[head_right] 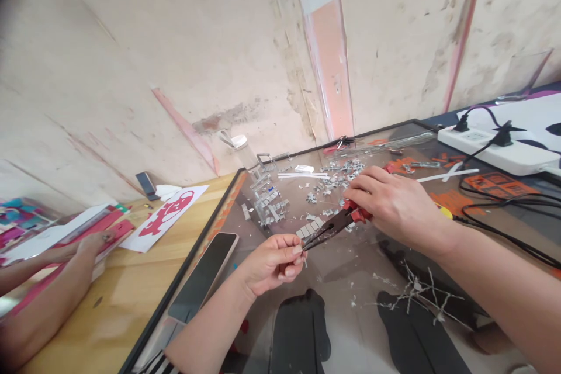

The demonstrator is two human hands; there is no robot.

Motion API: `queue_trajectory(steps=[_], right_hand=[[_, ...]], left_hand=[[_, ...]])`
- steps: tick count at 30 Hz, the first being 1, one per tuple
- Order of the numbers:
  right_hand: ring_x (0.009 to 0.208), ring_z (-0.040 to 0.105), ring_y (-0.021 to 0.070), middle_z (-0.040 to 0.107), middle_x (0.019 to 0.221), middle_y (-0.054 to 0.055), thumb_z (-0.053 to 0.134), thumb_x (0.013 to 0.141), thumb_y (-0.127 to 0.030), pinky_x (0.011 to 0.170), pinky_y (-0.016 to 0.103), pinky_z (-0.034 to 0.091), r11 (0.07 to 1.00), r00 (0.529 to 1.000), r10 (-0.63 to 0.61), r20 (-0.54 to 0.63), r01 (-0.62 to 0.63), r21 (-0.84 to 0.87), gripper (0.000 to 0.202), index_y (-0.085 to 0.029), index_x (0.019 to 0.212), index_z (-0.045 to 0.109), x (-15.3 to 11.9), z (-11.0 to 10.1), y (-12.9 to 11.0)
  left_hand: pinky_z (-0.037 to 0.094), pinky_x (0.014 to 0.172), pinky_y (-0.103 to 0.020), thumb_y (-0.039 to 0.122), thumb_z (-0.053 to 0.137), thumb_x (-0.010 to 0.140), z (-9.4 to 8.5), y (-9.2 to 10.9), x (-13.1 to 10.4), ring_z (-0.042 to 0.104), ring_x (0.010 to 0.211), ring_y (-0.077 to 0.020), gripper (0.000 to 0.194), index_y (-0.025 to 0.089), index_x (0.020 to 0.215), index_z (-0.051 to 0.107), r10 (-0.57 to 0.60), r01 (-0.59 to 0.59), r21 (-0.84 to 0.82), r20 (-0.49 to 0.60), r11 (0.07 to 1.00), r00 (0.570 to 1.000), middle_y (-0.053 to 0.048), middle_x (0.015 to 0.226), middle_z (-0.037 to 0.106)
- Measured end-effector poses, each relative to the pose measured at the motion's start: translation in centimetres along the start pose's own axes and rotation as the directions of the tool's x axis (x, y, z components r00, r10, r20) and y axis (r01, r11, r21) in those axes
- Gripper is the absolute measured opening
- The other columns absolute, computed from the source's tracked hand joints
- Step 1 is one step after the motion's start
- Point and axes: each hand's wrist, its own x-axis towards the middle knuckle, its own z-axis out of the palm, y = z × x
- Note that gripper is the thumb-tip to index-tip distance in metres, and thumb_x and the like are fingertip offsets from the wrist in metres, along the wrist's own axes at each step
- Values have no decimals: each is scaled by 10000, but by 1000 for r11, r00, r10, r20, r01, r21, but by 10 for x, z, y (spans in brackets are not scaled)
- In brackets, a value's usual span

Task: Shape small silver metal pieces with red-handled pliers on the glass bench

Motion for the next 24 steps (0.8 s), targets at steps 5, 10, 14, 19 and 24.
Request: queue_trajectory(steps=[5,10,14,19,24], right_hand=[[931,530,220,644,993,86,466,801,-79,685,314,463,999,999,34,35,-34,1,282,-187,1001,634,1,-2,-3],[888,546,215,651,957,64,430,797,-105,640,310,453,1000,1000,-4,-20,4,11,287,-212,957,643,0,1,0],[870,549,217,654,929,59,430,792,-107,618,298,432,999,1000,19,-7,-19,40,275,-220,916,648,0,1,0],[877,546,212,652,927,57,445,818,-151,637,295,429,997,999,33,-4,-33,70,231,-210,909,650,0,4,-2],[887,542,199,651,942,56,450,826,-168,644,283,437,997,999,23,-26,-21,68,240,-216,954,647,-2,9,0]], left_hand=[[107,391,-179,189,767,600,-2,-1,0,390,406,-28,253,120,686,539,-40,44,-87,41,995,998,-13,617,544],[103,387,-175,178,762,606,-2,-1,-1,385,401,-23,235,111,682,550,-49,54,-97,53,994,997,-23,628,556],[113,385,-174,182,756,620,-2,-1,-1,394,409,-26,228,107,683,550,-38,43,-89,59,995,998,-28,639,556],[109,384,-165,173,749,622,-1,0,-1,377,399,-20,228,112,679,537,-58,67,-116,77,991,995,-14,606,530],[101,384,-163,157,737,627,0,0,-1,367,393,-18,227,118,671,518,-73,88,-143,103,986,992,-5,586,507]])
